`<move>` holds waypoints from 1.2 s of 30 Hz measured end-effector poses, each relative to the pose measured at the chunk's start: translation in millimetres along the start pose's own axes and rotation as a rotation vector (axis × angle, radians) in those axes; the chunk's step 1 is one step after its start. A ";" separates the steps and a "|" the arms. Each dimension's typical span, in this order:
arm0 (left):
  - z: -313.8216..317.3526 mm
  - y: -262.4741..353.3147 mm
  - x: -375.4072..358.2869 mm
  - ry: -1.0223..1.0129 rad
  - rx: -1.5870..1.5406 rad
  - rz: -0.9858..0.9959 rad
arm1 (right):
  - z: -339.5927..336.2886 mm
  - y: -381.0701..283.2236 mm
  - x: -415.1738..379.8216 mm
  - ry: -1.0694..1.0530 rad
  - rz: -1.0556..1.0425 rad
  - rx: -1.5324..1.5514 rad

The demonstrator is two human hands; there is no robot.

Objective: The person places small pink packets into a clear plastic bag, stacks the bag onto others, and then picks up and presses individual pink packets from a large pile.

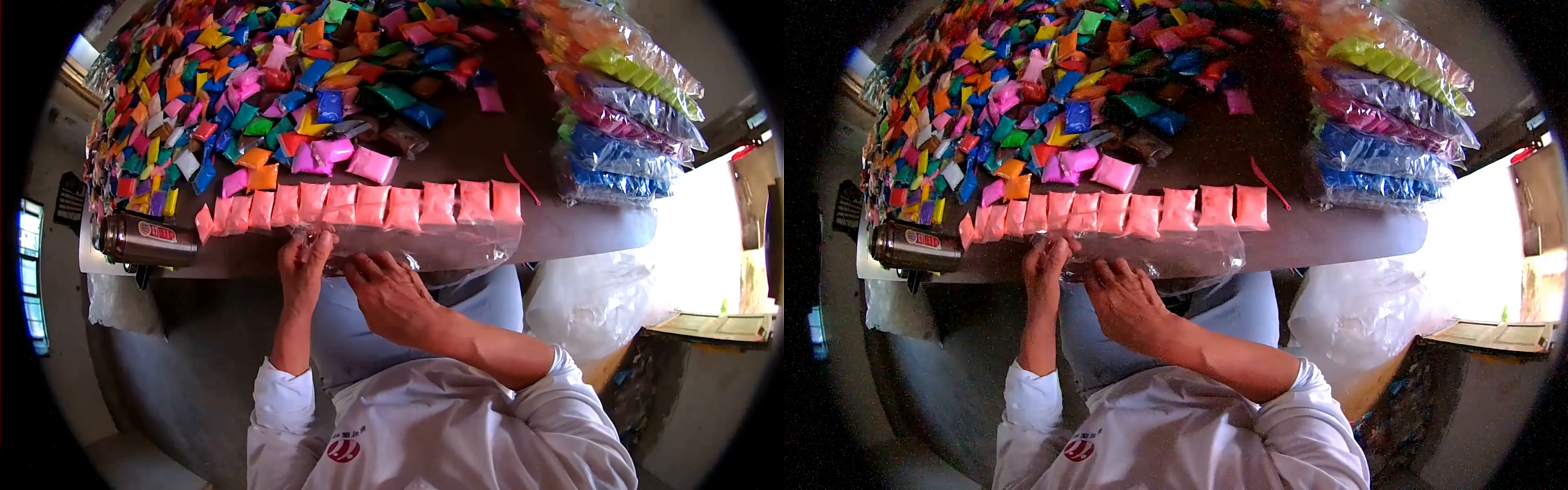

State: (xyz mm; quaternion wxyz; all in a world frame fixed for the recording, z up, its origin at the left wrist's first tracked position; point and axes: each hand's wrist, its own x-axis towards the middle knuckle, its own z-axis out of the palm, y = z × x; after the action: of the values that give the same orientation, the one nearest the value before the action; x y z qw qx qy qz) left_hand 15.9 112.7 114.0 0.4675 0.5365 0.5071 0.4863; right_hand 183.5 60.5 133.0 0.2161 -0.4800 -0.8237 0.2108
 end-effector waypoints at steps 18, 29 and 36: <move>2.2 -15.3 -2.4 0.109 -0.087 -0.016 | 24.6 9.4 42.2 0.062 0.136 0.116; -4.5 -15.9 -2.0 -0.008 0.094 0.143 | 21.1 12.1 42.8 0.134 0.115 0.073; -7.4 -19.3 -4.5 0.058 0.204 0.083 | 6.0 11.1 39.5 0.186 0.074 0.150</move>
State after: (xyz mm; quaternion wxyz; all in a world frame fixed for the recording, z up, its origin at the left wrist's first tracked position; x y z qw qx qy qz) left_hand 6.8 109.3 95.2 0.3751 0.5876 0.5444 0.4665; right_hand 170.3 99.5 128.0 0.3190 -0.5101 -0.7637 0.2342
